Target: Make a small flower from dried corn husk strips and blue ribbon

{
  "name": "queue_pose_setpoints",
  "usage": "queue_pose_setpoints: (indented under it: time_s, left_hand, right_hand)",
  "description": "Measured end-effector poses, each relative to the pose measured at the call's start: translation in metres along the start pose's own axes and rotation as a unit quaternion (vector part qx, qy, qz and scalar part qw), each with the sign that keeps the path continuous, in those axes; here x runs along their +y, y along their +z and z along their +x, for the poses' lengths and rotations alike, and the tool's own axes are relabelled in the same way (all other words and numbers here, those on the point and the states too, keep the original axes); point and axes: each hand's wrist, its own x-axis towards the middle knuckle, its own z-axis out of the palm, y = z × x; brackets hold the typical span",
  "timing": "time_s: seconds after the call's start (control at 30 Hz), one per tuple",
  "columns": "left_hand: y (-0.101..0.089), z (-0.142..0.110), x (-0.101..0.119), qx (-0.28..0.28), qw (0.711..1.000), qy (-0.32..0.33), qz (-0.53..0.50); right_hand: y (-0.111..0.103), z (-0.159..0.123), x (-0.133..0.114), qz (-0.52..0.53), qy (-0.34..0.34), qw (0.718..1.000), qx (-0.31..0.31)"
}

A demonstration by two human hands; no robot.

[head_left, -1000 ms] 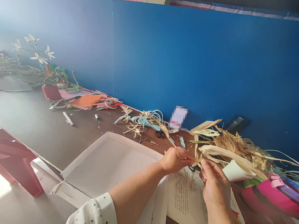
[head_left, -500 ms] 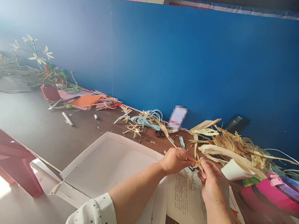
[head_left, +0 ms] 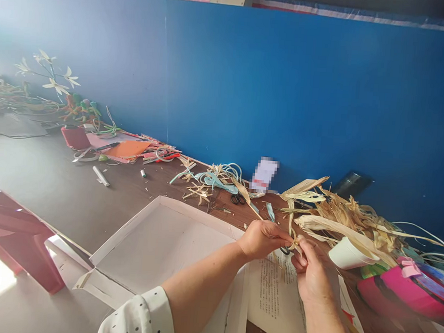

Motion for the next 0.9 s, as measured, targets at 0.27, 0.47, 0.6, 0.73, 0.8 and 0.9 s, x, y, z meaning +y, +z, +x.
queue_pose_setpoints:
  time_s: [0.27, 0.47, 0.6, 0.73, 0.8, 0.9]
  left_hand:
    - [0.0, 0.0, -0.004, 0.021, 0.999, -0.019, 0.029]
    - [-0.001, 0.001, -0.004, 0.066, 0.996, 0.05, 0.045]
    - [-0.001, 0.001, -0.003, 0.086, 0.987, 0.115, 0.067]
    - [-0.002, 0.002, -0.003, 0.099, 0.984, 0.118, 0.088]
    - [-0.002, 0.002, -0.004, 0.11, 0.987, 0.072, 0.089]
    - [-0.003, 0.004, -0.008, 0.154, 0.987, -0.019, 0.039]
  right_hand:
    - [0.003, 0.0, -0.004, 0.012, -0.02, 1.0, -0.008]
    - [-0.001, -0.001, -0.009, 0.041, -0.071, 0.996, 0.02]
    - [0.0, -0.001, -0.009, 0.037, -0.111, 0.993, 0.032]
    - [0.003, -0.004, -0.016, 0.046, -0.127, 0.989, 0.057]
    - [0.005, -0.007, -0.024, 0.049, -0.132, 0.988, 0.065]
    - [0.002, -0.012, -0.039, 0.016, -0.143, 0.988, 0.062]
